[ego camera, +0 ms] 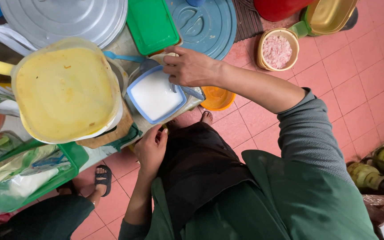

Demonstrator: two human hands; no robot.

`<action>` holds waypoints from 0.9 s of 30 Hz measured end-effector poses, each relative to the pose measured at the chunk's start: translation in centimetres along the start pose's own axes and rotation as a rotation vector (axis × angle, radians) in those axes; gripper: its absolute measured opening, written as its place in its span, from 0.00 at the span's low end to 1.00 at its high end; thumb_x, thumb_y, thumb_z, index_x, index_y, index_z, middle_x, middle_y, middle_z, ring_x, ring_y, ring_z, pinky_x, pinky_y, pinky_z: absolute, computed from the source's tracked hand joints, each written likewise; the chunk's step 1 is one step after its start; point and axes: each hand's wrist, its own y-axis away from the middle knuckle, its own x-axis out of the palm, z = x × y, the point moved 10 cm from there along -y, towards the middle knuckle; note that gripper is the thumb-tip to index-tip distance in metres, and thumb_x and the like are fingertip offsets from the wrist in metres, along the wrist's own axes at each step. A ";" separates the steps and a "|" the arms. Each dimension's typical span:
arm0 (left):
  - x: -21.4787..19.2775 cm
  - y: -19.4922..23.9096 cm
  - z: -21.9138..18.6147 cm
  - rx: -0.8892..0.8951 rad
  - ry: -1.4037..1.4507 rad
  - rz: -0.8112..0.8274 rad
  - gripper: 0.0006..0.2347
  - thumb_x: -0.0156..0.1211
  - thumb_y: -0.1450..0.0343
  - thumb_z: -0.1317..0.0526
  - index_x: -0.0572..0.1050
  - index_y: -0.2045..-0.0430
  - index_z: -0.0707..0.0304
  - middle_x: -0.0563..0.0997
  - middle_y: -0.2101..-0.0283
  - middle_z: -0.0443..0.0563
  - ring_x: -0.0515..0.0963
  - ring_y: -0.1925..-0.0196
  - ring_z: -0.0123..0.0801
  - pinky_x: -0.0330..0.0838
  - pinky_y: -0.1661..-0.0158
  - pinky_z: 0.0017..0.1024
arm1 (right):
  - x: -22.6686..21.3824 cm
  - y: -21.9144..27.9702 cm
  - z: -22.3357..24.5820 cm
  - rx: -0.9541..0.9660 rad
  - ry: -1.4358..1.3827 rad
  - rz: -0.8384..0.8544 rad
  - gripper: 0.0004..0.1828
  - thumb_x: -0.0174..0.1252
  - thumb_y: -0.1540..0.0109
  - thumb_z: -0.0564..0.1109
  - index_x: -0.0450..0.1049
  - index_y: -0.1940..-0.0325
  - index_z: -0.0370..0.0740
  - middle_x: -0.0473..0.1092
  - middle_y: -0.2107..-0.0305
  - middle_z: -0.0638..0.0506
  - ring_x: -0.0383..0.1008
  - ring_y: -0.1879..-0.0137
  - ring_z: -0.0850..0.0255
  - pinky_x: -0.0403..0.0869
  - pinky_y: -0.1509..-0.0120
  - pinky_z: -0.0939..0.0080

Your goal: Preparing and seasoning multiple dishes in a kitchen setting.

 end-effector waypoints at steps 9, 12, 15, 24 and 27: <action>0.2 0.0 -0.3 0.058 -0.001 -0.011 0.10 0.68 0.31 0.61 0.83 0.59 0.64 0.85 0.68 0.52 0.84 0.72 0.38 0.75 0.69 0.33 | -3.1 -0.2 0.9 -0.081 0.008 0.007 0.05 0.59 0.47 0.49 0.73 0.75 0.49 0.68 0.65 0.60 0.68 0.45 0.59 0.65 0.27 0.53; 0.4 -0.5 -0.3 0.072 -0.006 -0.019 0.09 0.69 0.30 0.61 0.82 0.60 0.65 0.85 0.68 0.53 0.83 0.73 0.38 0.75 0.70 0.33 | -3.5 0.8 0.2 -0.058 0.000 -0.033 0.05 0.59 0.46 0.48 0.73 0.73 0.48 0.68 0.64 0.58 0.68 0.47 0.59 0.65 0.29 0.53; 0.5 -0.6 -0.6 0.098 -0.006 -0.038 0.09 0.69 0.30 0.61 0.82 0.60 0.65 0.85 0.68 0.53 0.83 0.74 0.38 0.75 0.70 0.33 | -4.3 1.1 -0.4 0.014 0.016 -0.064 0.03 0.59 0.46 0.47 0.73 0.72 0.49 0.66 0.66 0.58 0.68 0.51 0.60 0.66 0.29 0.51; 0.7 -1.0 -0.5 0.106 -0.021 -0.039 0.09 0.69 0.31 0.60 0.83 0.61 0.64 0.85 0.68 0.53 0.83 0.74 0.38 0.75 0.71 0.32 | -0.3 1.2 1.8 -0.043 -0.054 0.010 0.06 0.59 0.47 0.48 0.71 0.75 0.47 0.68 0.67 0.58 0.70 0.49 0.59 0.66 0.29 0.52; 0.6 -0.3 -0.3 0.116 -0.019 -0.038 0.09 0.69 0.30 0.61 0.82 0.61 0.64 0.85 0.68 0.52 0.83 0.74 0.39 0.75 0.71 0.33 | -0.7 1.1 2.4 -0.043 -0.051 0.023 0.05 0.58 0.47 0.48 0.71 0.75 0.47 0.68 0.66 0.58 0.70 0.48 0.59 0.65 0.29 0.53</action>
